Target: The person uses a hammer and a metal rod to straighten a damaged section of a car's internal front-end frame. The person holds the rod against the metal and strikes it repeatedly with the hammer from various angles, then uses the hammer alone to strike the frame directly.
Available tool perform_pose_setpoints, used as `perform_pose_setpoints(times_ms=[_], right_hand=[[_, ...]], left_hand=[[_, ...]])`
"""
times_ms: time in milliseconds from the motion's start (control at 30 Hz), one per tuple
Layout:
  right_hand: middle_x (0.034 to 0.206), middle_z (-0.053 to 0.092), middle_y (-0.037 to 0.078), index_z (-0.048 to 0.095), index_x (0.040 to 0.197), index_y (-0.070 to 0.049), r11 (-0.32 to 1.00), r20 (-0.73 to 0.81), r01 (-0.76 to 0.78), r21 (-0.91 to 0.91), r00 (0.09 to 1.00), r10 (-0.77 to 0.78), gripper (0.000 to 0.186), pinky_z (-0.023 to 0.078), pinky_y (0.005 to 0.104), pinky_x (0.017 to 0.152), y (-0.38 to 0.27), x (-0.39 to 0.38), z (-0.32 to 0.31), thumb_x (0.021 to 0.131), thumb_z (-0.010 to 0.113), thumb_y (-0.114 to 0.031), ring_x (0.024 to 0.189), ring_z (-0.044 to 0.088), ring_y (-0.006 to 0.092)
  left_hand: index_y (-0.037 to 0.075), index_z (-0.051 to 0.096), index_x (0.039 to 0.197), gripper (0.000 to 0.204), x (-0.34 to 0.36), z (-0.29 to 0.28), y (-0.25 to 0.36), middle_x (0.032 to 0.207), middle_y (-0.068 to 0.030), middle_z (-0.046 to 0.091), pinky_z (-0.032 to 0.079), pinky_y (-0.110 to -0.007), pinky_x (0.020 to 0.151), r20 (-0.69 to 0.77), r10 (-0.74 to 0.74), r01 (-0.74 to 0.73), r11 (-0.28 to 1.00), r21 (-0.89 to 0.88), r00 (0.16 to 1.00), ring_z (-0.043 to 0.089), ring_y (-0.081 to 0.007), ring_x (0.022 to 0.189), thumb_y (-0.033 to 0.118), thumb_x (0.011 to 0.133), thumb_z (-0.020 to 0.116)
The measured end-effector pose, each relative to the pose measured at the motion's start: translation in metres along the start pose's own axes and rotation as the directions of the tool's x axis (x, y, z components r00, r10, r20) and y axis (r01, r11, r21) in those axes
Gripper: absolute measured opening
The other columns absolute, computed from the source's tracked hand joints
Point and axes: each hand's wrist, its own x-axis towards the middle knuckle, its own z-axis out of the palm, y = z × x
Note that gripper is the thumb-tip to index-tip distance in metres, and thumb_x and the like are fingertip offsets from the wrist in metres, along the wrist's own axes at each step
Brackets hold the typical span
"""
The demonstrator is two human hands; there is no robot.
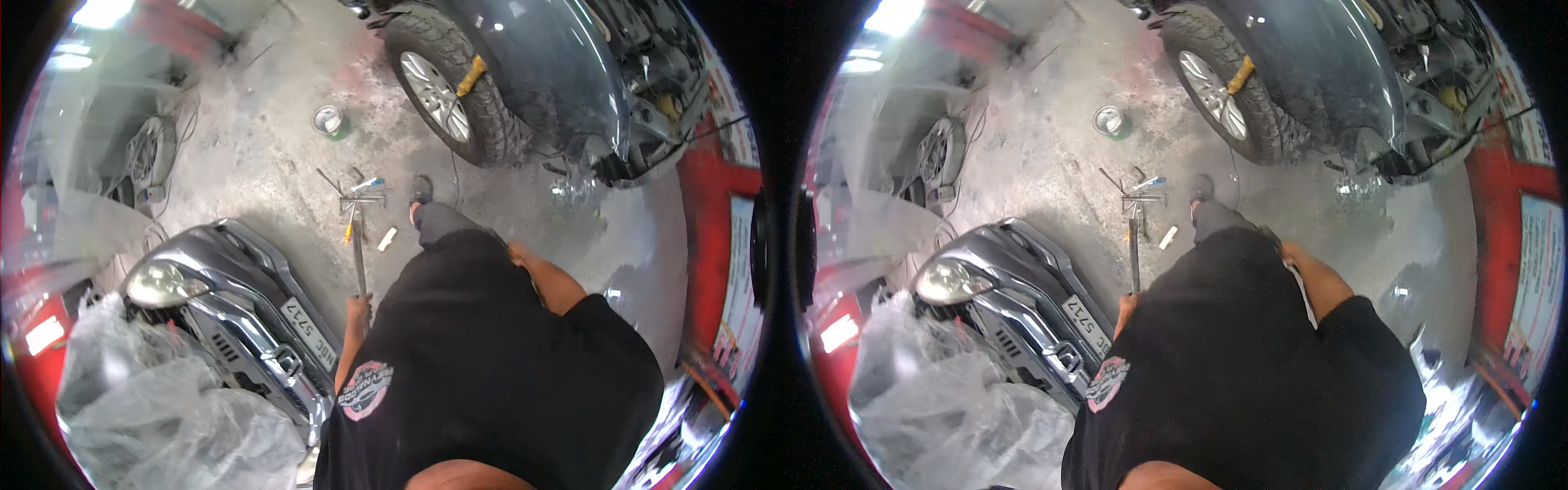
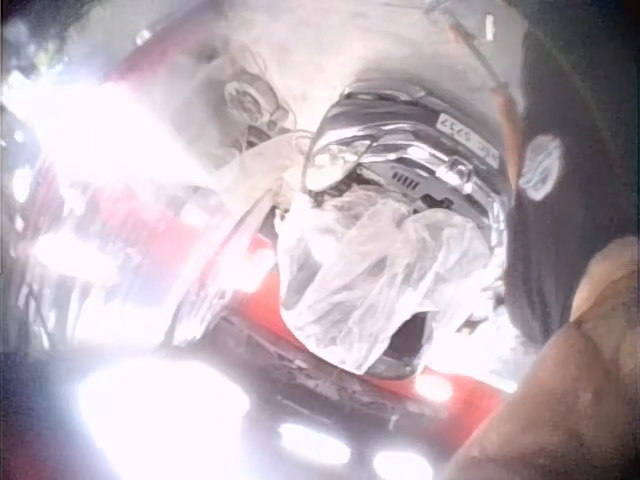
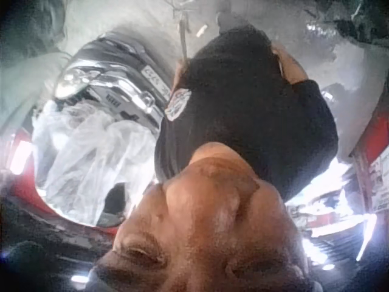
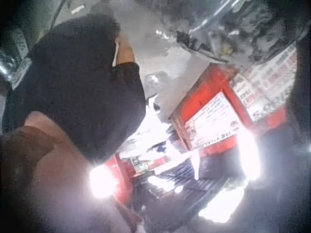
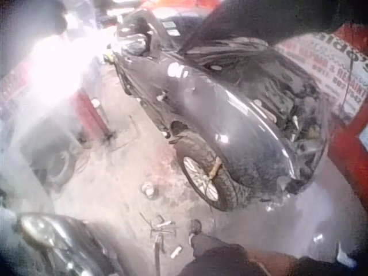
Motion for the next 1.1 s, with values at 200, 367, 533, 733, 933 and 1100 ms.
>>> perform_pose_setpoints(times_ms=[200, 367, 533, 733, 933, 1100], right_hand=[[0.095, 0.073, 0.027, 0.073, 0.106, 0.005, 0.974, -0.176, 0.111, 0.197, 0.981, -0.076, 0.035, 0.056, 0.0507, 0.080, -0.104, 0.048, -0.125, 0.087, 0.066, -0.023, 0.089, 0.073, 0.0423], [0.102, 0.073, 0.027, 0.074, 0.104, 0.004, 0.924, -0.214, 0.034, 0.381, 0.975, 0.053, 0.034, 0.056, 0.0515, 0.082, -0.141, 0.052, -0.177, 0.082, 0.066, -0.020, 0.099, 0.072, 0.0427], [0.107, 0.073, 0.028, 0.075, 0.102, 0.004, 0.793, -0.299, 0.018, 0.609, 0.931, 0.208, 0.034, 0.055, 0.0497, 0.092, -0.173, 0.083, -0.173, 0.082, 0.062, -0.021, 0.106, 0.071, 0.0410], [0.104, 0.075, 0.024, 0.073, 0.110, 0.003, 0.530, -0.028, -0.193, 0.826, 0.925, 0.379, 0.039, 0.058, 0.0486, 0.086, -0.213, 0.093, -0.145, 0.088, 0.063, -0.028, 0.096, 0.074, 0.0386], [0.093, 0.076, 0.021, 0.076, 0.099, 0.003, 0.078, 0.164, -0.293, 0.953, 0.715, 0.680, 0.034, 0.059, 0.0457, 0.072, -0.291, 0.078, -0.126, 0.088, 0.065, -0.027, 0.080, 0.076, 0.0334], [0.075, 0.073, 0.016, 0.075, 0.080, 0.002, -0.298, 0.305, -0.088, 0.950, 0.447, 0.841, 0.036, 0.057, 0.0429, 0.062, -0.437, 0.067, -0.107, 0.085, 0.071, -0.034, 0.068, 0.073, 0.0267]], left_hand=[[-0.003, 0.065, 0.084, 0.026, 0.140, -0.072, -0.009, 0.062, -0.0065, 0.057, 0.041, -0.035, 0.046, -0.099, 0.247, -0.174, 0.866, 0.469, 0.964, 0.052, -0.0192, 0.045, 0.022, 0.088, 0.075], [-0.003, 0.065, 0.084, 0.026, 0.137, -0.103, 0.141, 0.062, -0.0067, 0.058, 0.041, -0.036, 0.046, 0.077, 0.143, -0.163, 0.874, 0.458, 0.987, 0.052, -0.0192, 0.045, 0.021, 0.088, 0.075], [-0.003, 0.065, 0.083, 0.025, 0.152, -0.131, 0.270, 0.062, -0.0068, 0.058, 0.041, -0.036, 0.046, 0.165, 0.154, -0.219, 0.826, 0.519, 0.974, 0.052, -0.0192, 0.045, 0.020, 0.087, 0.076], [-0.003, 0.065, 0.083, 0.025, 0.224, -0.179, 0.394, 0.062, -0.0070, 0.058, 0.041, -0.036, 0.045, 0.308, 0.161, -0.328, 0.708, 0.626, 0.937, 0.053, -0.0193, 0.045, 0.019, 0.087, 0.076], [-0.002, 0.065, 0.082, 0.024, 0.337, -0.251, 0.531, 0.062, -0.0071, 0.058, 0.041, -0.036, 0.045, 0.518, 0.123, -0.493, 0.550, 0.675, 0.846, 0.053, -0.0193, 0.046, 0.018, 0.086, 0.076], [-0.002, 0.065, 0.082, 0.024, 0.398, -0.278, 0.666, 0.062, -0.0073, 0.058, 0.042, -0.036, 0.045, 0.726, 0.031, -0.666, 0.425, 0.613, 0.687, 0.053, -0.0193, 0.046, 0.018, 0.086, 0.076]])
